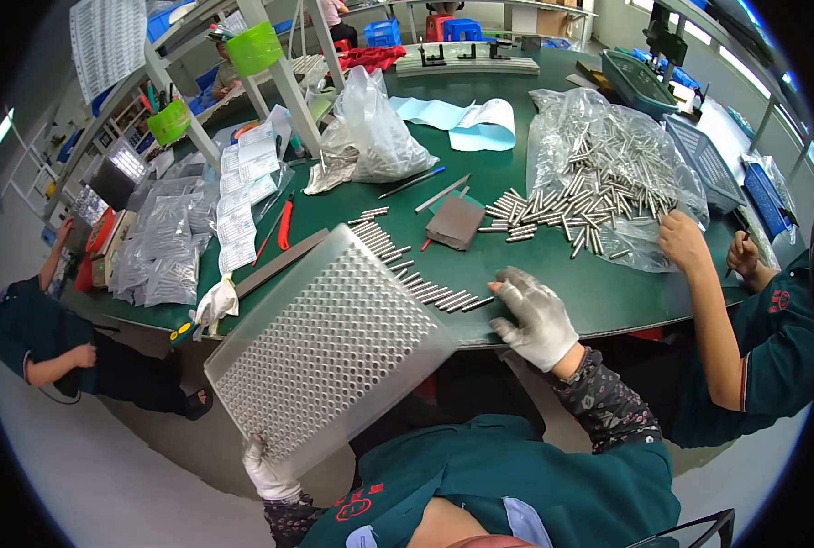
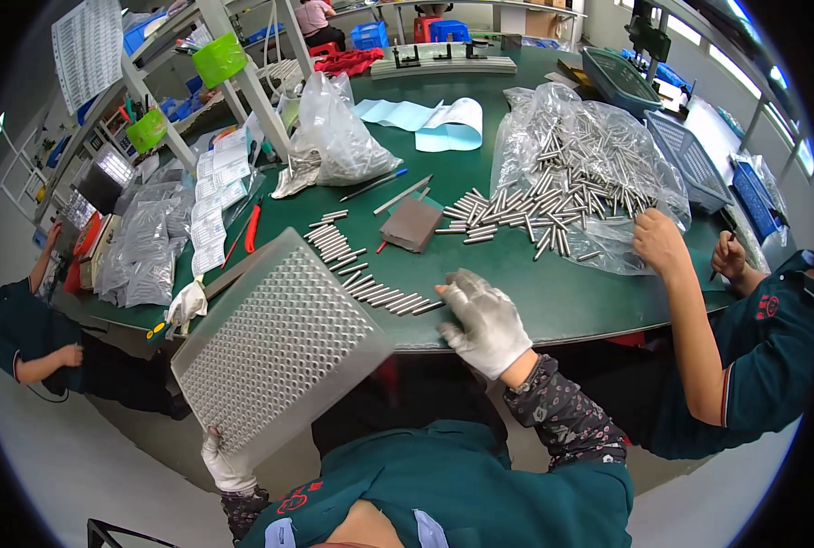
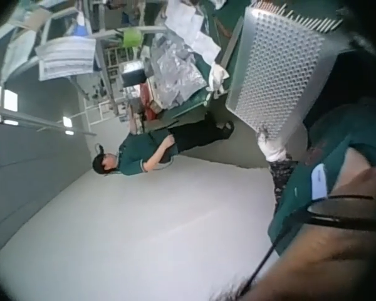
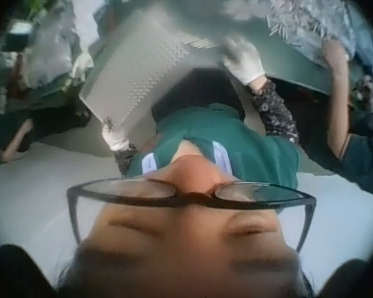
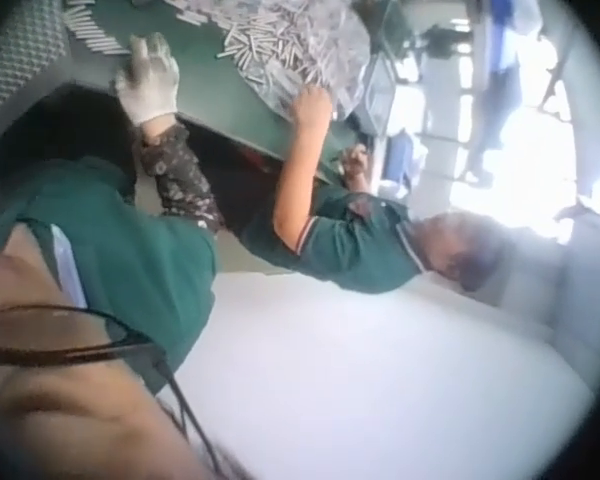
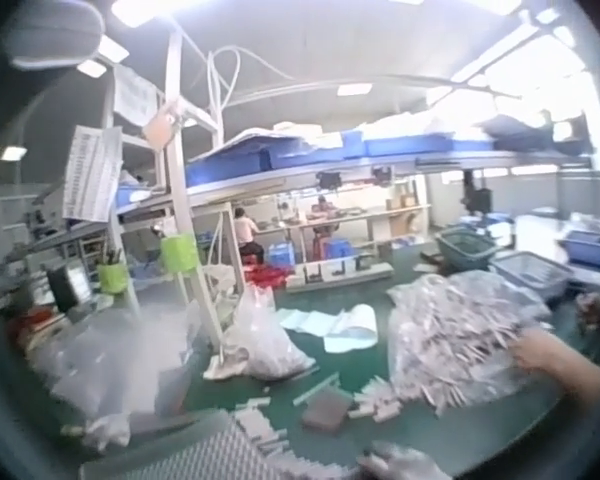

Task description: Placing small metal pins into a perforated assembly plate.

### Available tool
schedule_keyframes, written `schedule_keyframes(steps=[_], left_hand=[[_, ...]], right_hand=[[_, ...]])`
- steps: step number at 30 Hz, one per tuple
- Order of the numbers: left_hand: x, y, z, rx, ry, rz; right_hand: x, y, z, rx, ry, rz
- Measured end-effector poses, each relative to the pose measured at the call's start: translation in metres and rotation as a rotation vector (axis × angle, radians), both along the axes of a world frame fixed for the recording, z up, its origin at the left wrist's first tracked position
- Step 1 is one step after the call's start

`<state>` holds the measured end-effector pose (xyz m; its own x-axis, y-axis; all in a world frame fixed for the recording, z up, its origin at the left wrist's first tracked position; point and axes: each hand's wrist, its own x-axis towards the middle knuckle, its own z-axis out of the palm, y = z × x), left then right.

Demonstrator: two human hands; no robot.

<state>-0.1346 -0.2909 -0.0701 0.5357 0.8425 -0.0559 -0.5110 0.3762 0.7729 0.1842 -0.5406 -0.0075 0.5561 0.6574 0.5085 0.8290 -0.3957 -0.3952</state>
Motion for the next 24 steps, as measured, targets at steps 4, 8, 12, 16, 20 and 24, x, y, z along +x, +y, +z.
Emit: schedule_keyframes(steps=[4, 8, 12, 16, 20, 24], left_hand=[[-0.007, 0.010, 0.000, -0.052, -0.064, 0.035], [-0.007, 0.012, -0.008, -0.060, -0.060, 0.069], [-0.009, 0.022, -0.021, -0.118, -0.070, 0.067], [-0.005, 0.027, -0.026, -0.152, -0.066, 0.012], [0.004, 0.018, -0.017, -0.142, 0.000, 0.027], [0.001, 0.035, -0.036, -0.151, 0.036, 0.008]], right_hand=[[0.001, 0.006, 0.011, -0.066, -0.042, 0.090], [-0.003, 0.004, 0.015, -0.074, -0.035, 0.097], [-0.013, -0.004, 0.026, -0.051, -0.069, 0.118], [-0.026, -0.023, 0.067, 0.013, -0.214, 0.222], [-0.048, -0.042, 0.123, 0.364, -0.831, 0.463], [-0.064, -0.035, 0.136, 0.354, -1.185, 0.503]])
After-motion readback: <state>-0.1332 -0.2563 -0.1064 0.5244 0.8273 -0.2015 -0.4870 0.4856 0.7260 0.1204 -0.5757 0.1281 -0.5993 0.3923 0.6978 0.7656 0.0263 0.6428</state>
